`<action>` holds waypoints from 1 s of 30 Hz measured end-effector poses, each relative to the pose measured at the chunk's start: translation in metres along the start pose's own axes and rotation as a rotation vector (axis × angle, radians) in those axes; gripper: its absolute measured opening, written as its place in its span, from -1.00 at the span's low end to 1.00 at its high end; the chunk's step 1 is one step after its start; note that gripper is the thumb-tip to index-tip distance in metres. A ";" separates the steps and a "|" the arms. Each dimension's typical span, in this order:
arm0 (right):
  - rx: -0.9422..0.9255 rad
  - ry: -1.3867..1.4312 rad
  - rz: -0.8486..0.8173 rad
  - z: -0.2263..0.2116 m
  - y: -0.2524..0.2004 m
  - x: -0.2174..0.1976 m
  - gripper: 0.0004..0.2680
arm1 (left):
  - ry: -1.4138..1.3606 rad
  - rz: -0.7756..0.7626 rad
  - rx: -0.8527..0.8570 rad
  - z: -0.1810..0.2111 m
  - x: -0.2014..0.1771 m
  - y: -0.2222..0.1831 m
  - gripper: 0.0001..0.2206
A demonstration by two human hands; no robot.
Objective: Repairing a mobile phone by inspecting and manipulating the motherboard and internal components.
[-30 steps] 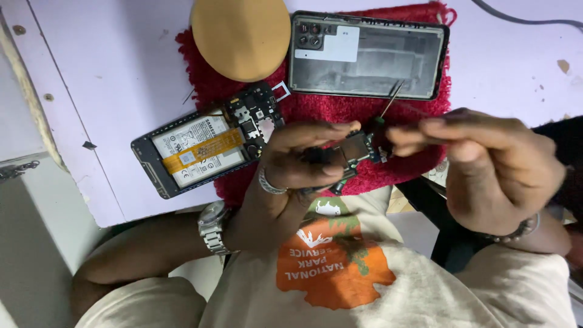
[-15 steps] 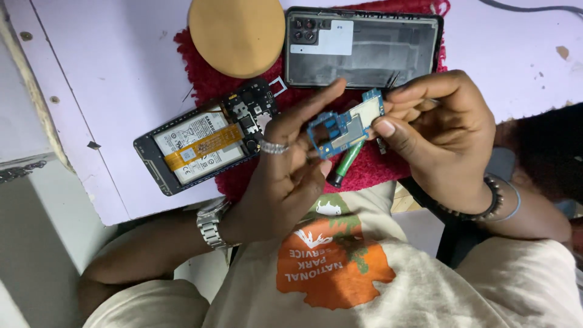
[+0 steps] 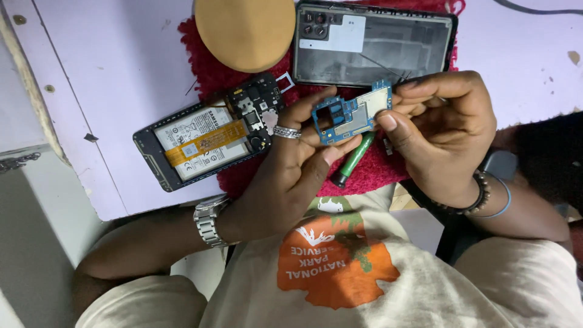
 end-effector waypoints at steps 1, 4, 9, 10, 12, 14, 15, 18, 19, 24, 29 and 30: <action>0.002 0.001 -0.004 0.001 0.000 0.000 -0.75 | -0.001 0.005 0.000 -0.001 0.000 0.000 -0.51; 0.006 0.001 -0.002 0.003 0.000 -0.001 -0.76 | 0.001 -0.003 -0.007 -0.003 0.000 0.000 -0.51; 0.016 0.005 0.024 0.006 -0.001 -0.003 -0.74 | -0.046 -0.011 -0.014 -0.004 0.001 0.001 -0.50; 0.018 0.005 0.025 0.006 -0.001 -0.003 -0.74 | -0.047 -0.011 -0.016 -0.004 0.001 0.001 -0.50; 0.011 0.029 0.001 0.005 0.000 -0.001 -0.75 | -0.052 0.005 -0.024 -0.004 0.001 0.001 -0.51; 0.007 0.007 -0.003 0.004 0.000 -0.002 -0.75 | -0.053 0.003 -0.028 -0.003 0.001 0.001 -0.51; 0.002 -0.015 -0.009 0.004 0.000 -0.002 -0.75 | -0.053 0.000 -0.031 -0.003 0.001 0.001 -0.50; -0.016 0.001 -0.019 0.004 0.000 -0.002 -0.75 | -0.051 0.014 -0.028 -0.003 0.001 0.000 -0.51; -0.016 0.001 -0.019 0.004 0.000 -0.001 -0.75 | -0.051 0.015 -0.028 -0.003 0.000 0.000 -0.51; 0.000 -0.021 0.003 0.004 -0.001 -0.001 -0.74 | -0.020 0.019 -0.015 -0.004 0.000 0.000 -0.53; -0.010 -0.026 0.004 0.003 0.001 0.000 -0.75 | -0.020 0.005 -0.019 -0.001 0.000 0.000 -0.52; -0.023 -0.034 0.001 0.002 0.001 0.001 -0.75 | -0.014 0.002 -0.017 0.000 0.000 -0.001 -0.51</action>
Point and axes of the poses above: each hand's wrist, its own y-axis towards the middle knuckle, its own x-axis out of the palm, z = x × y, the point moved 6 cm from there along y, towards the middle knuckle, and after that the axes turned 10 degrees about y, right-handed, at the moved point
